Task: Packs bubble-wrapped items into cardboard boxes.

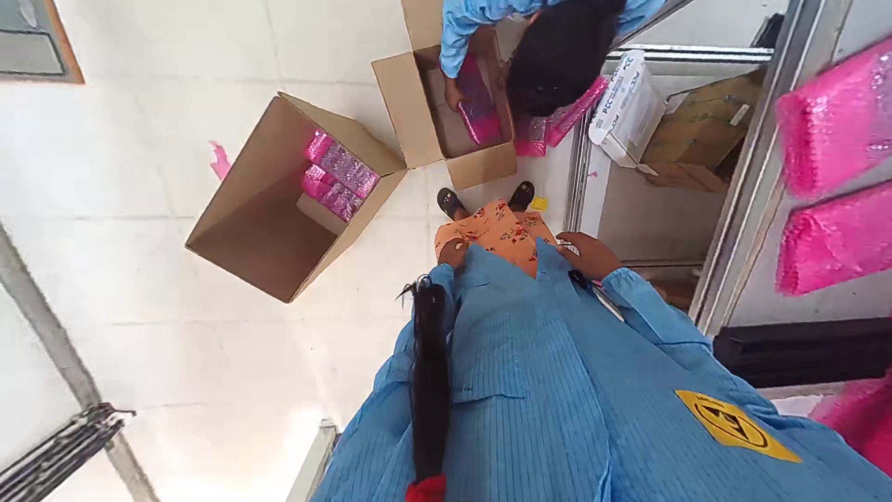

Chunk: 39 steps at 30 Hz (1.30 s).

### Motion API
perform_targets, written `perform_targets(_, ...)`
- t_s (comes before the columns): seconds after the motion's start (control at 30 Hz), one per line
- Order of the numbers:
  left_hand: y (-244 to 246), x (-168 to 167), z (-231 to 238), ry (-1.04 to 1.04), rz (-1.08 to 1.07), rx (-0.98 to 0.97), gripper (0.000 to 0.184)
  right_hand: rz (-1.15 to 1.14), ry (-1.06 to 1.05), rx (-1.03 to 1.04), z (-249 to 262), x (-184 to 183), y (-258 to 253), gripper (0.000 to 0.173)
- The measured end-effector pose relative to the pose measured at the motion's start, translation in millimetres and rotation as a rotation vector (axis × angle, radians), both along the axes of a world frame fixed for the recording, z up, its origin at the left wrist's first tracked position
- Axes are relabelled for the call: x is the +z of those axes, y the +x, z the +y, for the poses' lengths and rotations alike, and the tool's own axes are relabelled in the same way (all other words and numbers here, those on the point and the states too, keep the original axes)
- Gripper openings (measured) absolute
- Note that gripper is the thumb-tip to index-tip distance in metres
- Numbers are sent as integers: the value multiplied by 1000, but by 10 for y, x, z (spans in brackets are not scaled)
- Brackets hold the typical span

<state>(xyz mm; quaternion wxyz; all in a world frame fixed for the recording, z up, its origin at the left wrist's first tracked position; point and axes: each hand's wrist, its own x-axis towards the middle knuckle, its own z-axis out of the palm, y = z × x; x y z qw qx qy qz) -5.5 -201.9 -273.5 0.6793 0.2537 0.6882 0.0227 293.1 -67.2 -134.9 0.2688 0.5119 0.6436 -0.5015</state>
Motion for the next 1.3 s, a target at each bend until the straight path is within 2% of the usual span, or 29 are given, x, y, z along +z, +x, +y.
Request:
perform_targets(0.33,-140,-408,15,-20,-13,176,46,-38,-78,88,189,-395,-180,47)
perform_targets(0.5,-36,-588,127,-98,-38,303,45,-84,-135,66,203,-525,-121,46)
perform_targets(0.6,14,-649,209,-67,-47,451,48,-126,-180,75,169,-662,3,47)
perform_targets(0.73,-124,-711,734,105,-38,818,64,-149,-231,75,161,-777,136,47)
perform_targets(0.83,-371,-819,1319,209,-128,784,61,-109,-211,47,149,-923,262,48)
perform_targets(0.93,-476,-939,1616,240,-328,787,45,-47,-163,-18,171,-1011,370,46)
perform_targets(1.03,-268,-889,1585,414,-401,937,39,77,-91,-324,208,-1008,333,50)
perform_targets(1.17,65,-556,1310,576,-477,1046,46,297,-212,-898,400,-853,-34,82)
perform_targets(1.2,144,-454,1248,581,-491,1073,48,362,-243,-1019,435,-790,-136,85)
perform_targets(1.23,218,-349,1188,584,-503,1089,52,433,-260,-1130,443,-718,-223,83)
perform_targets(1.3,323,-202,1084,623,-558,1100,55,567,-284,-1323,415,-540,-345,66)
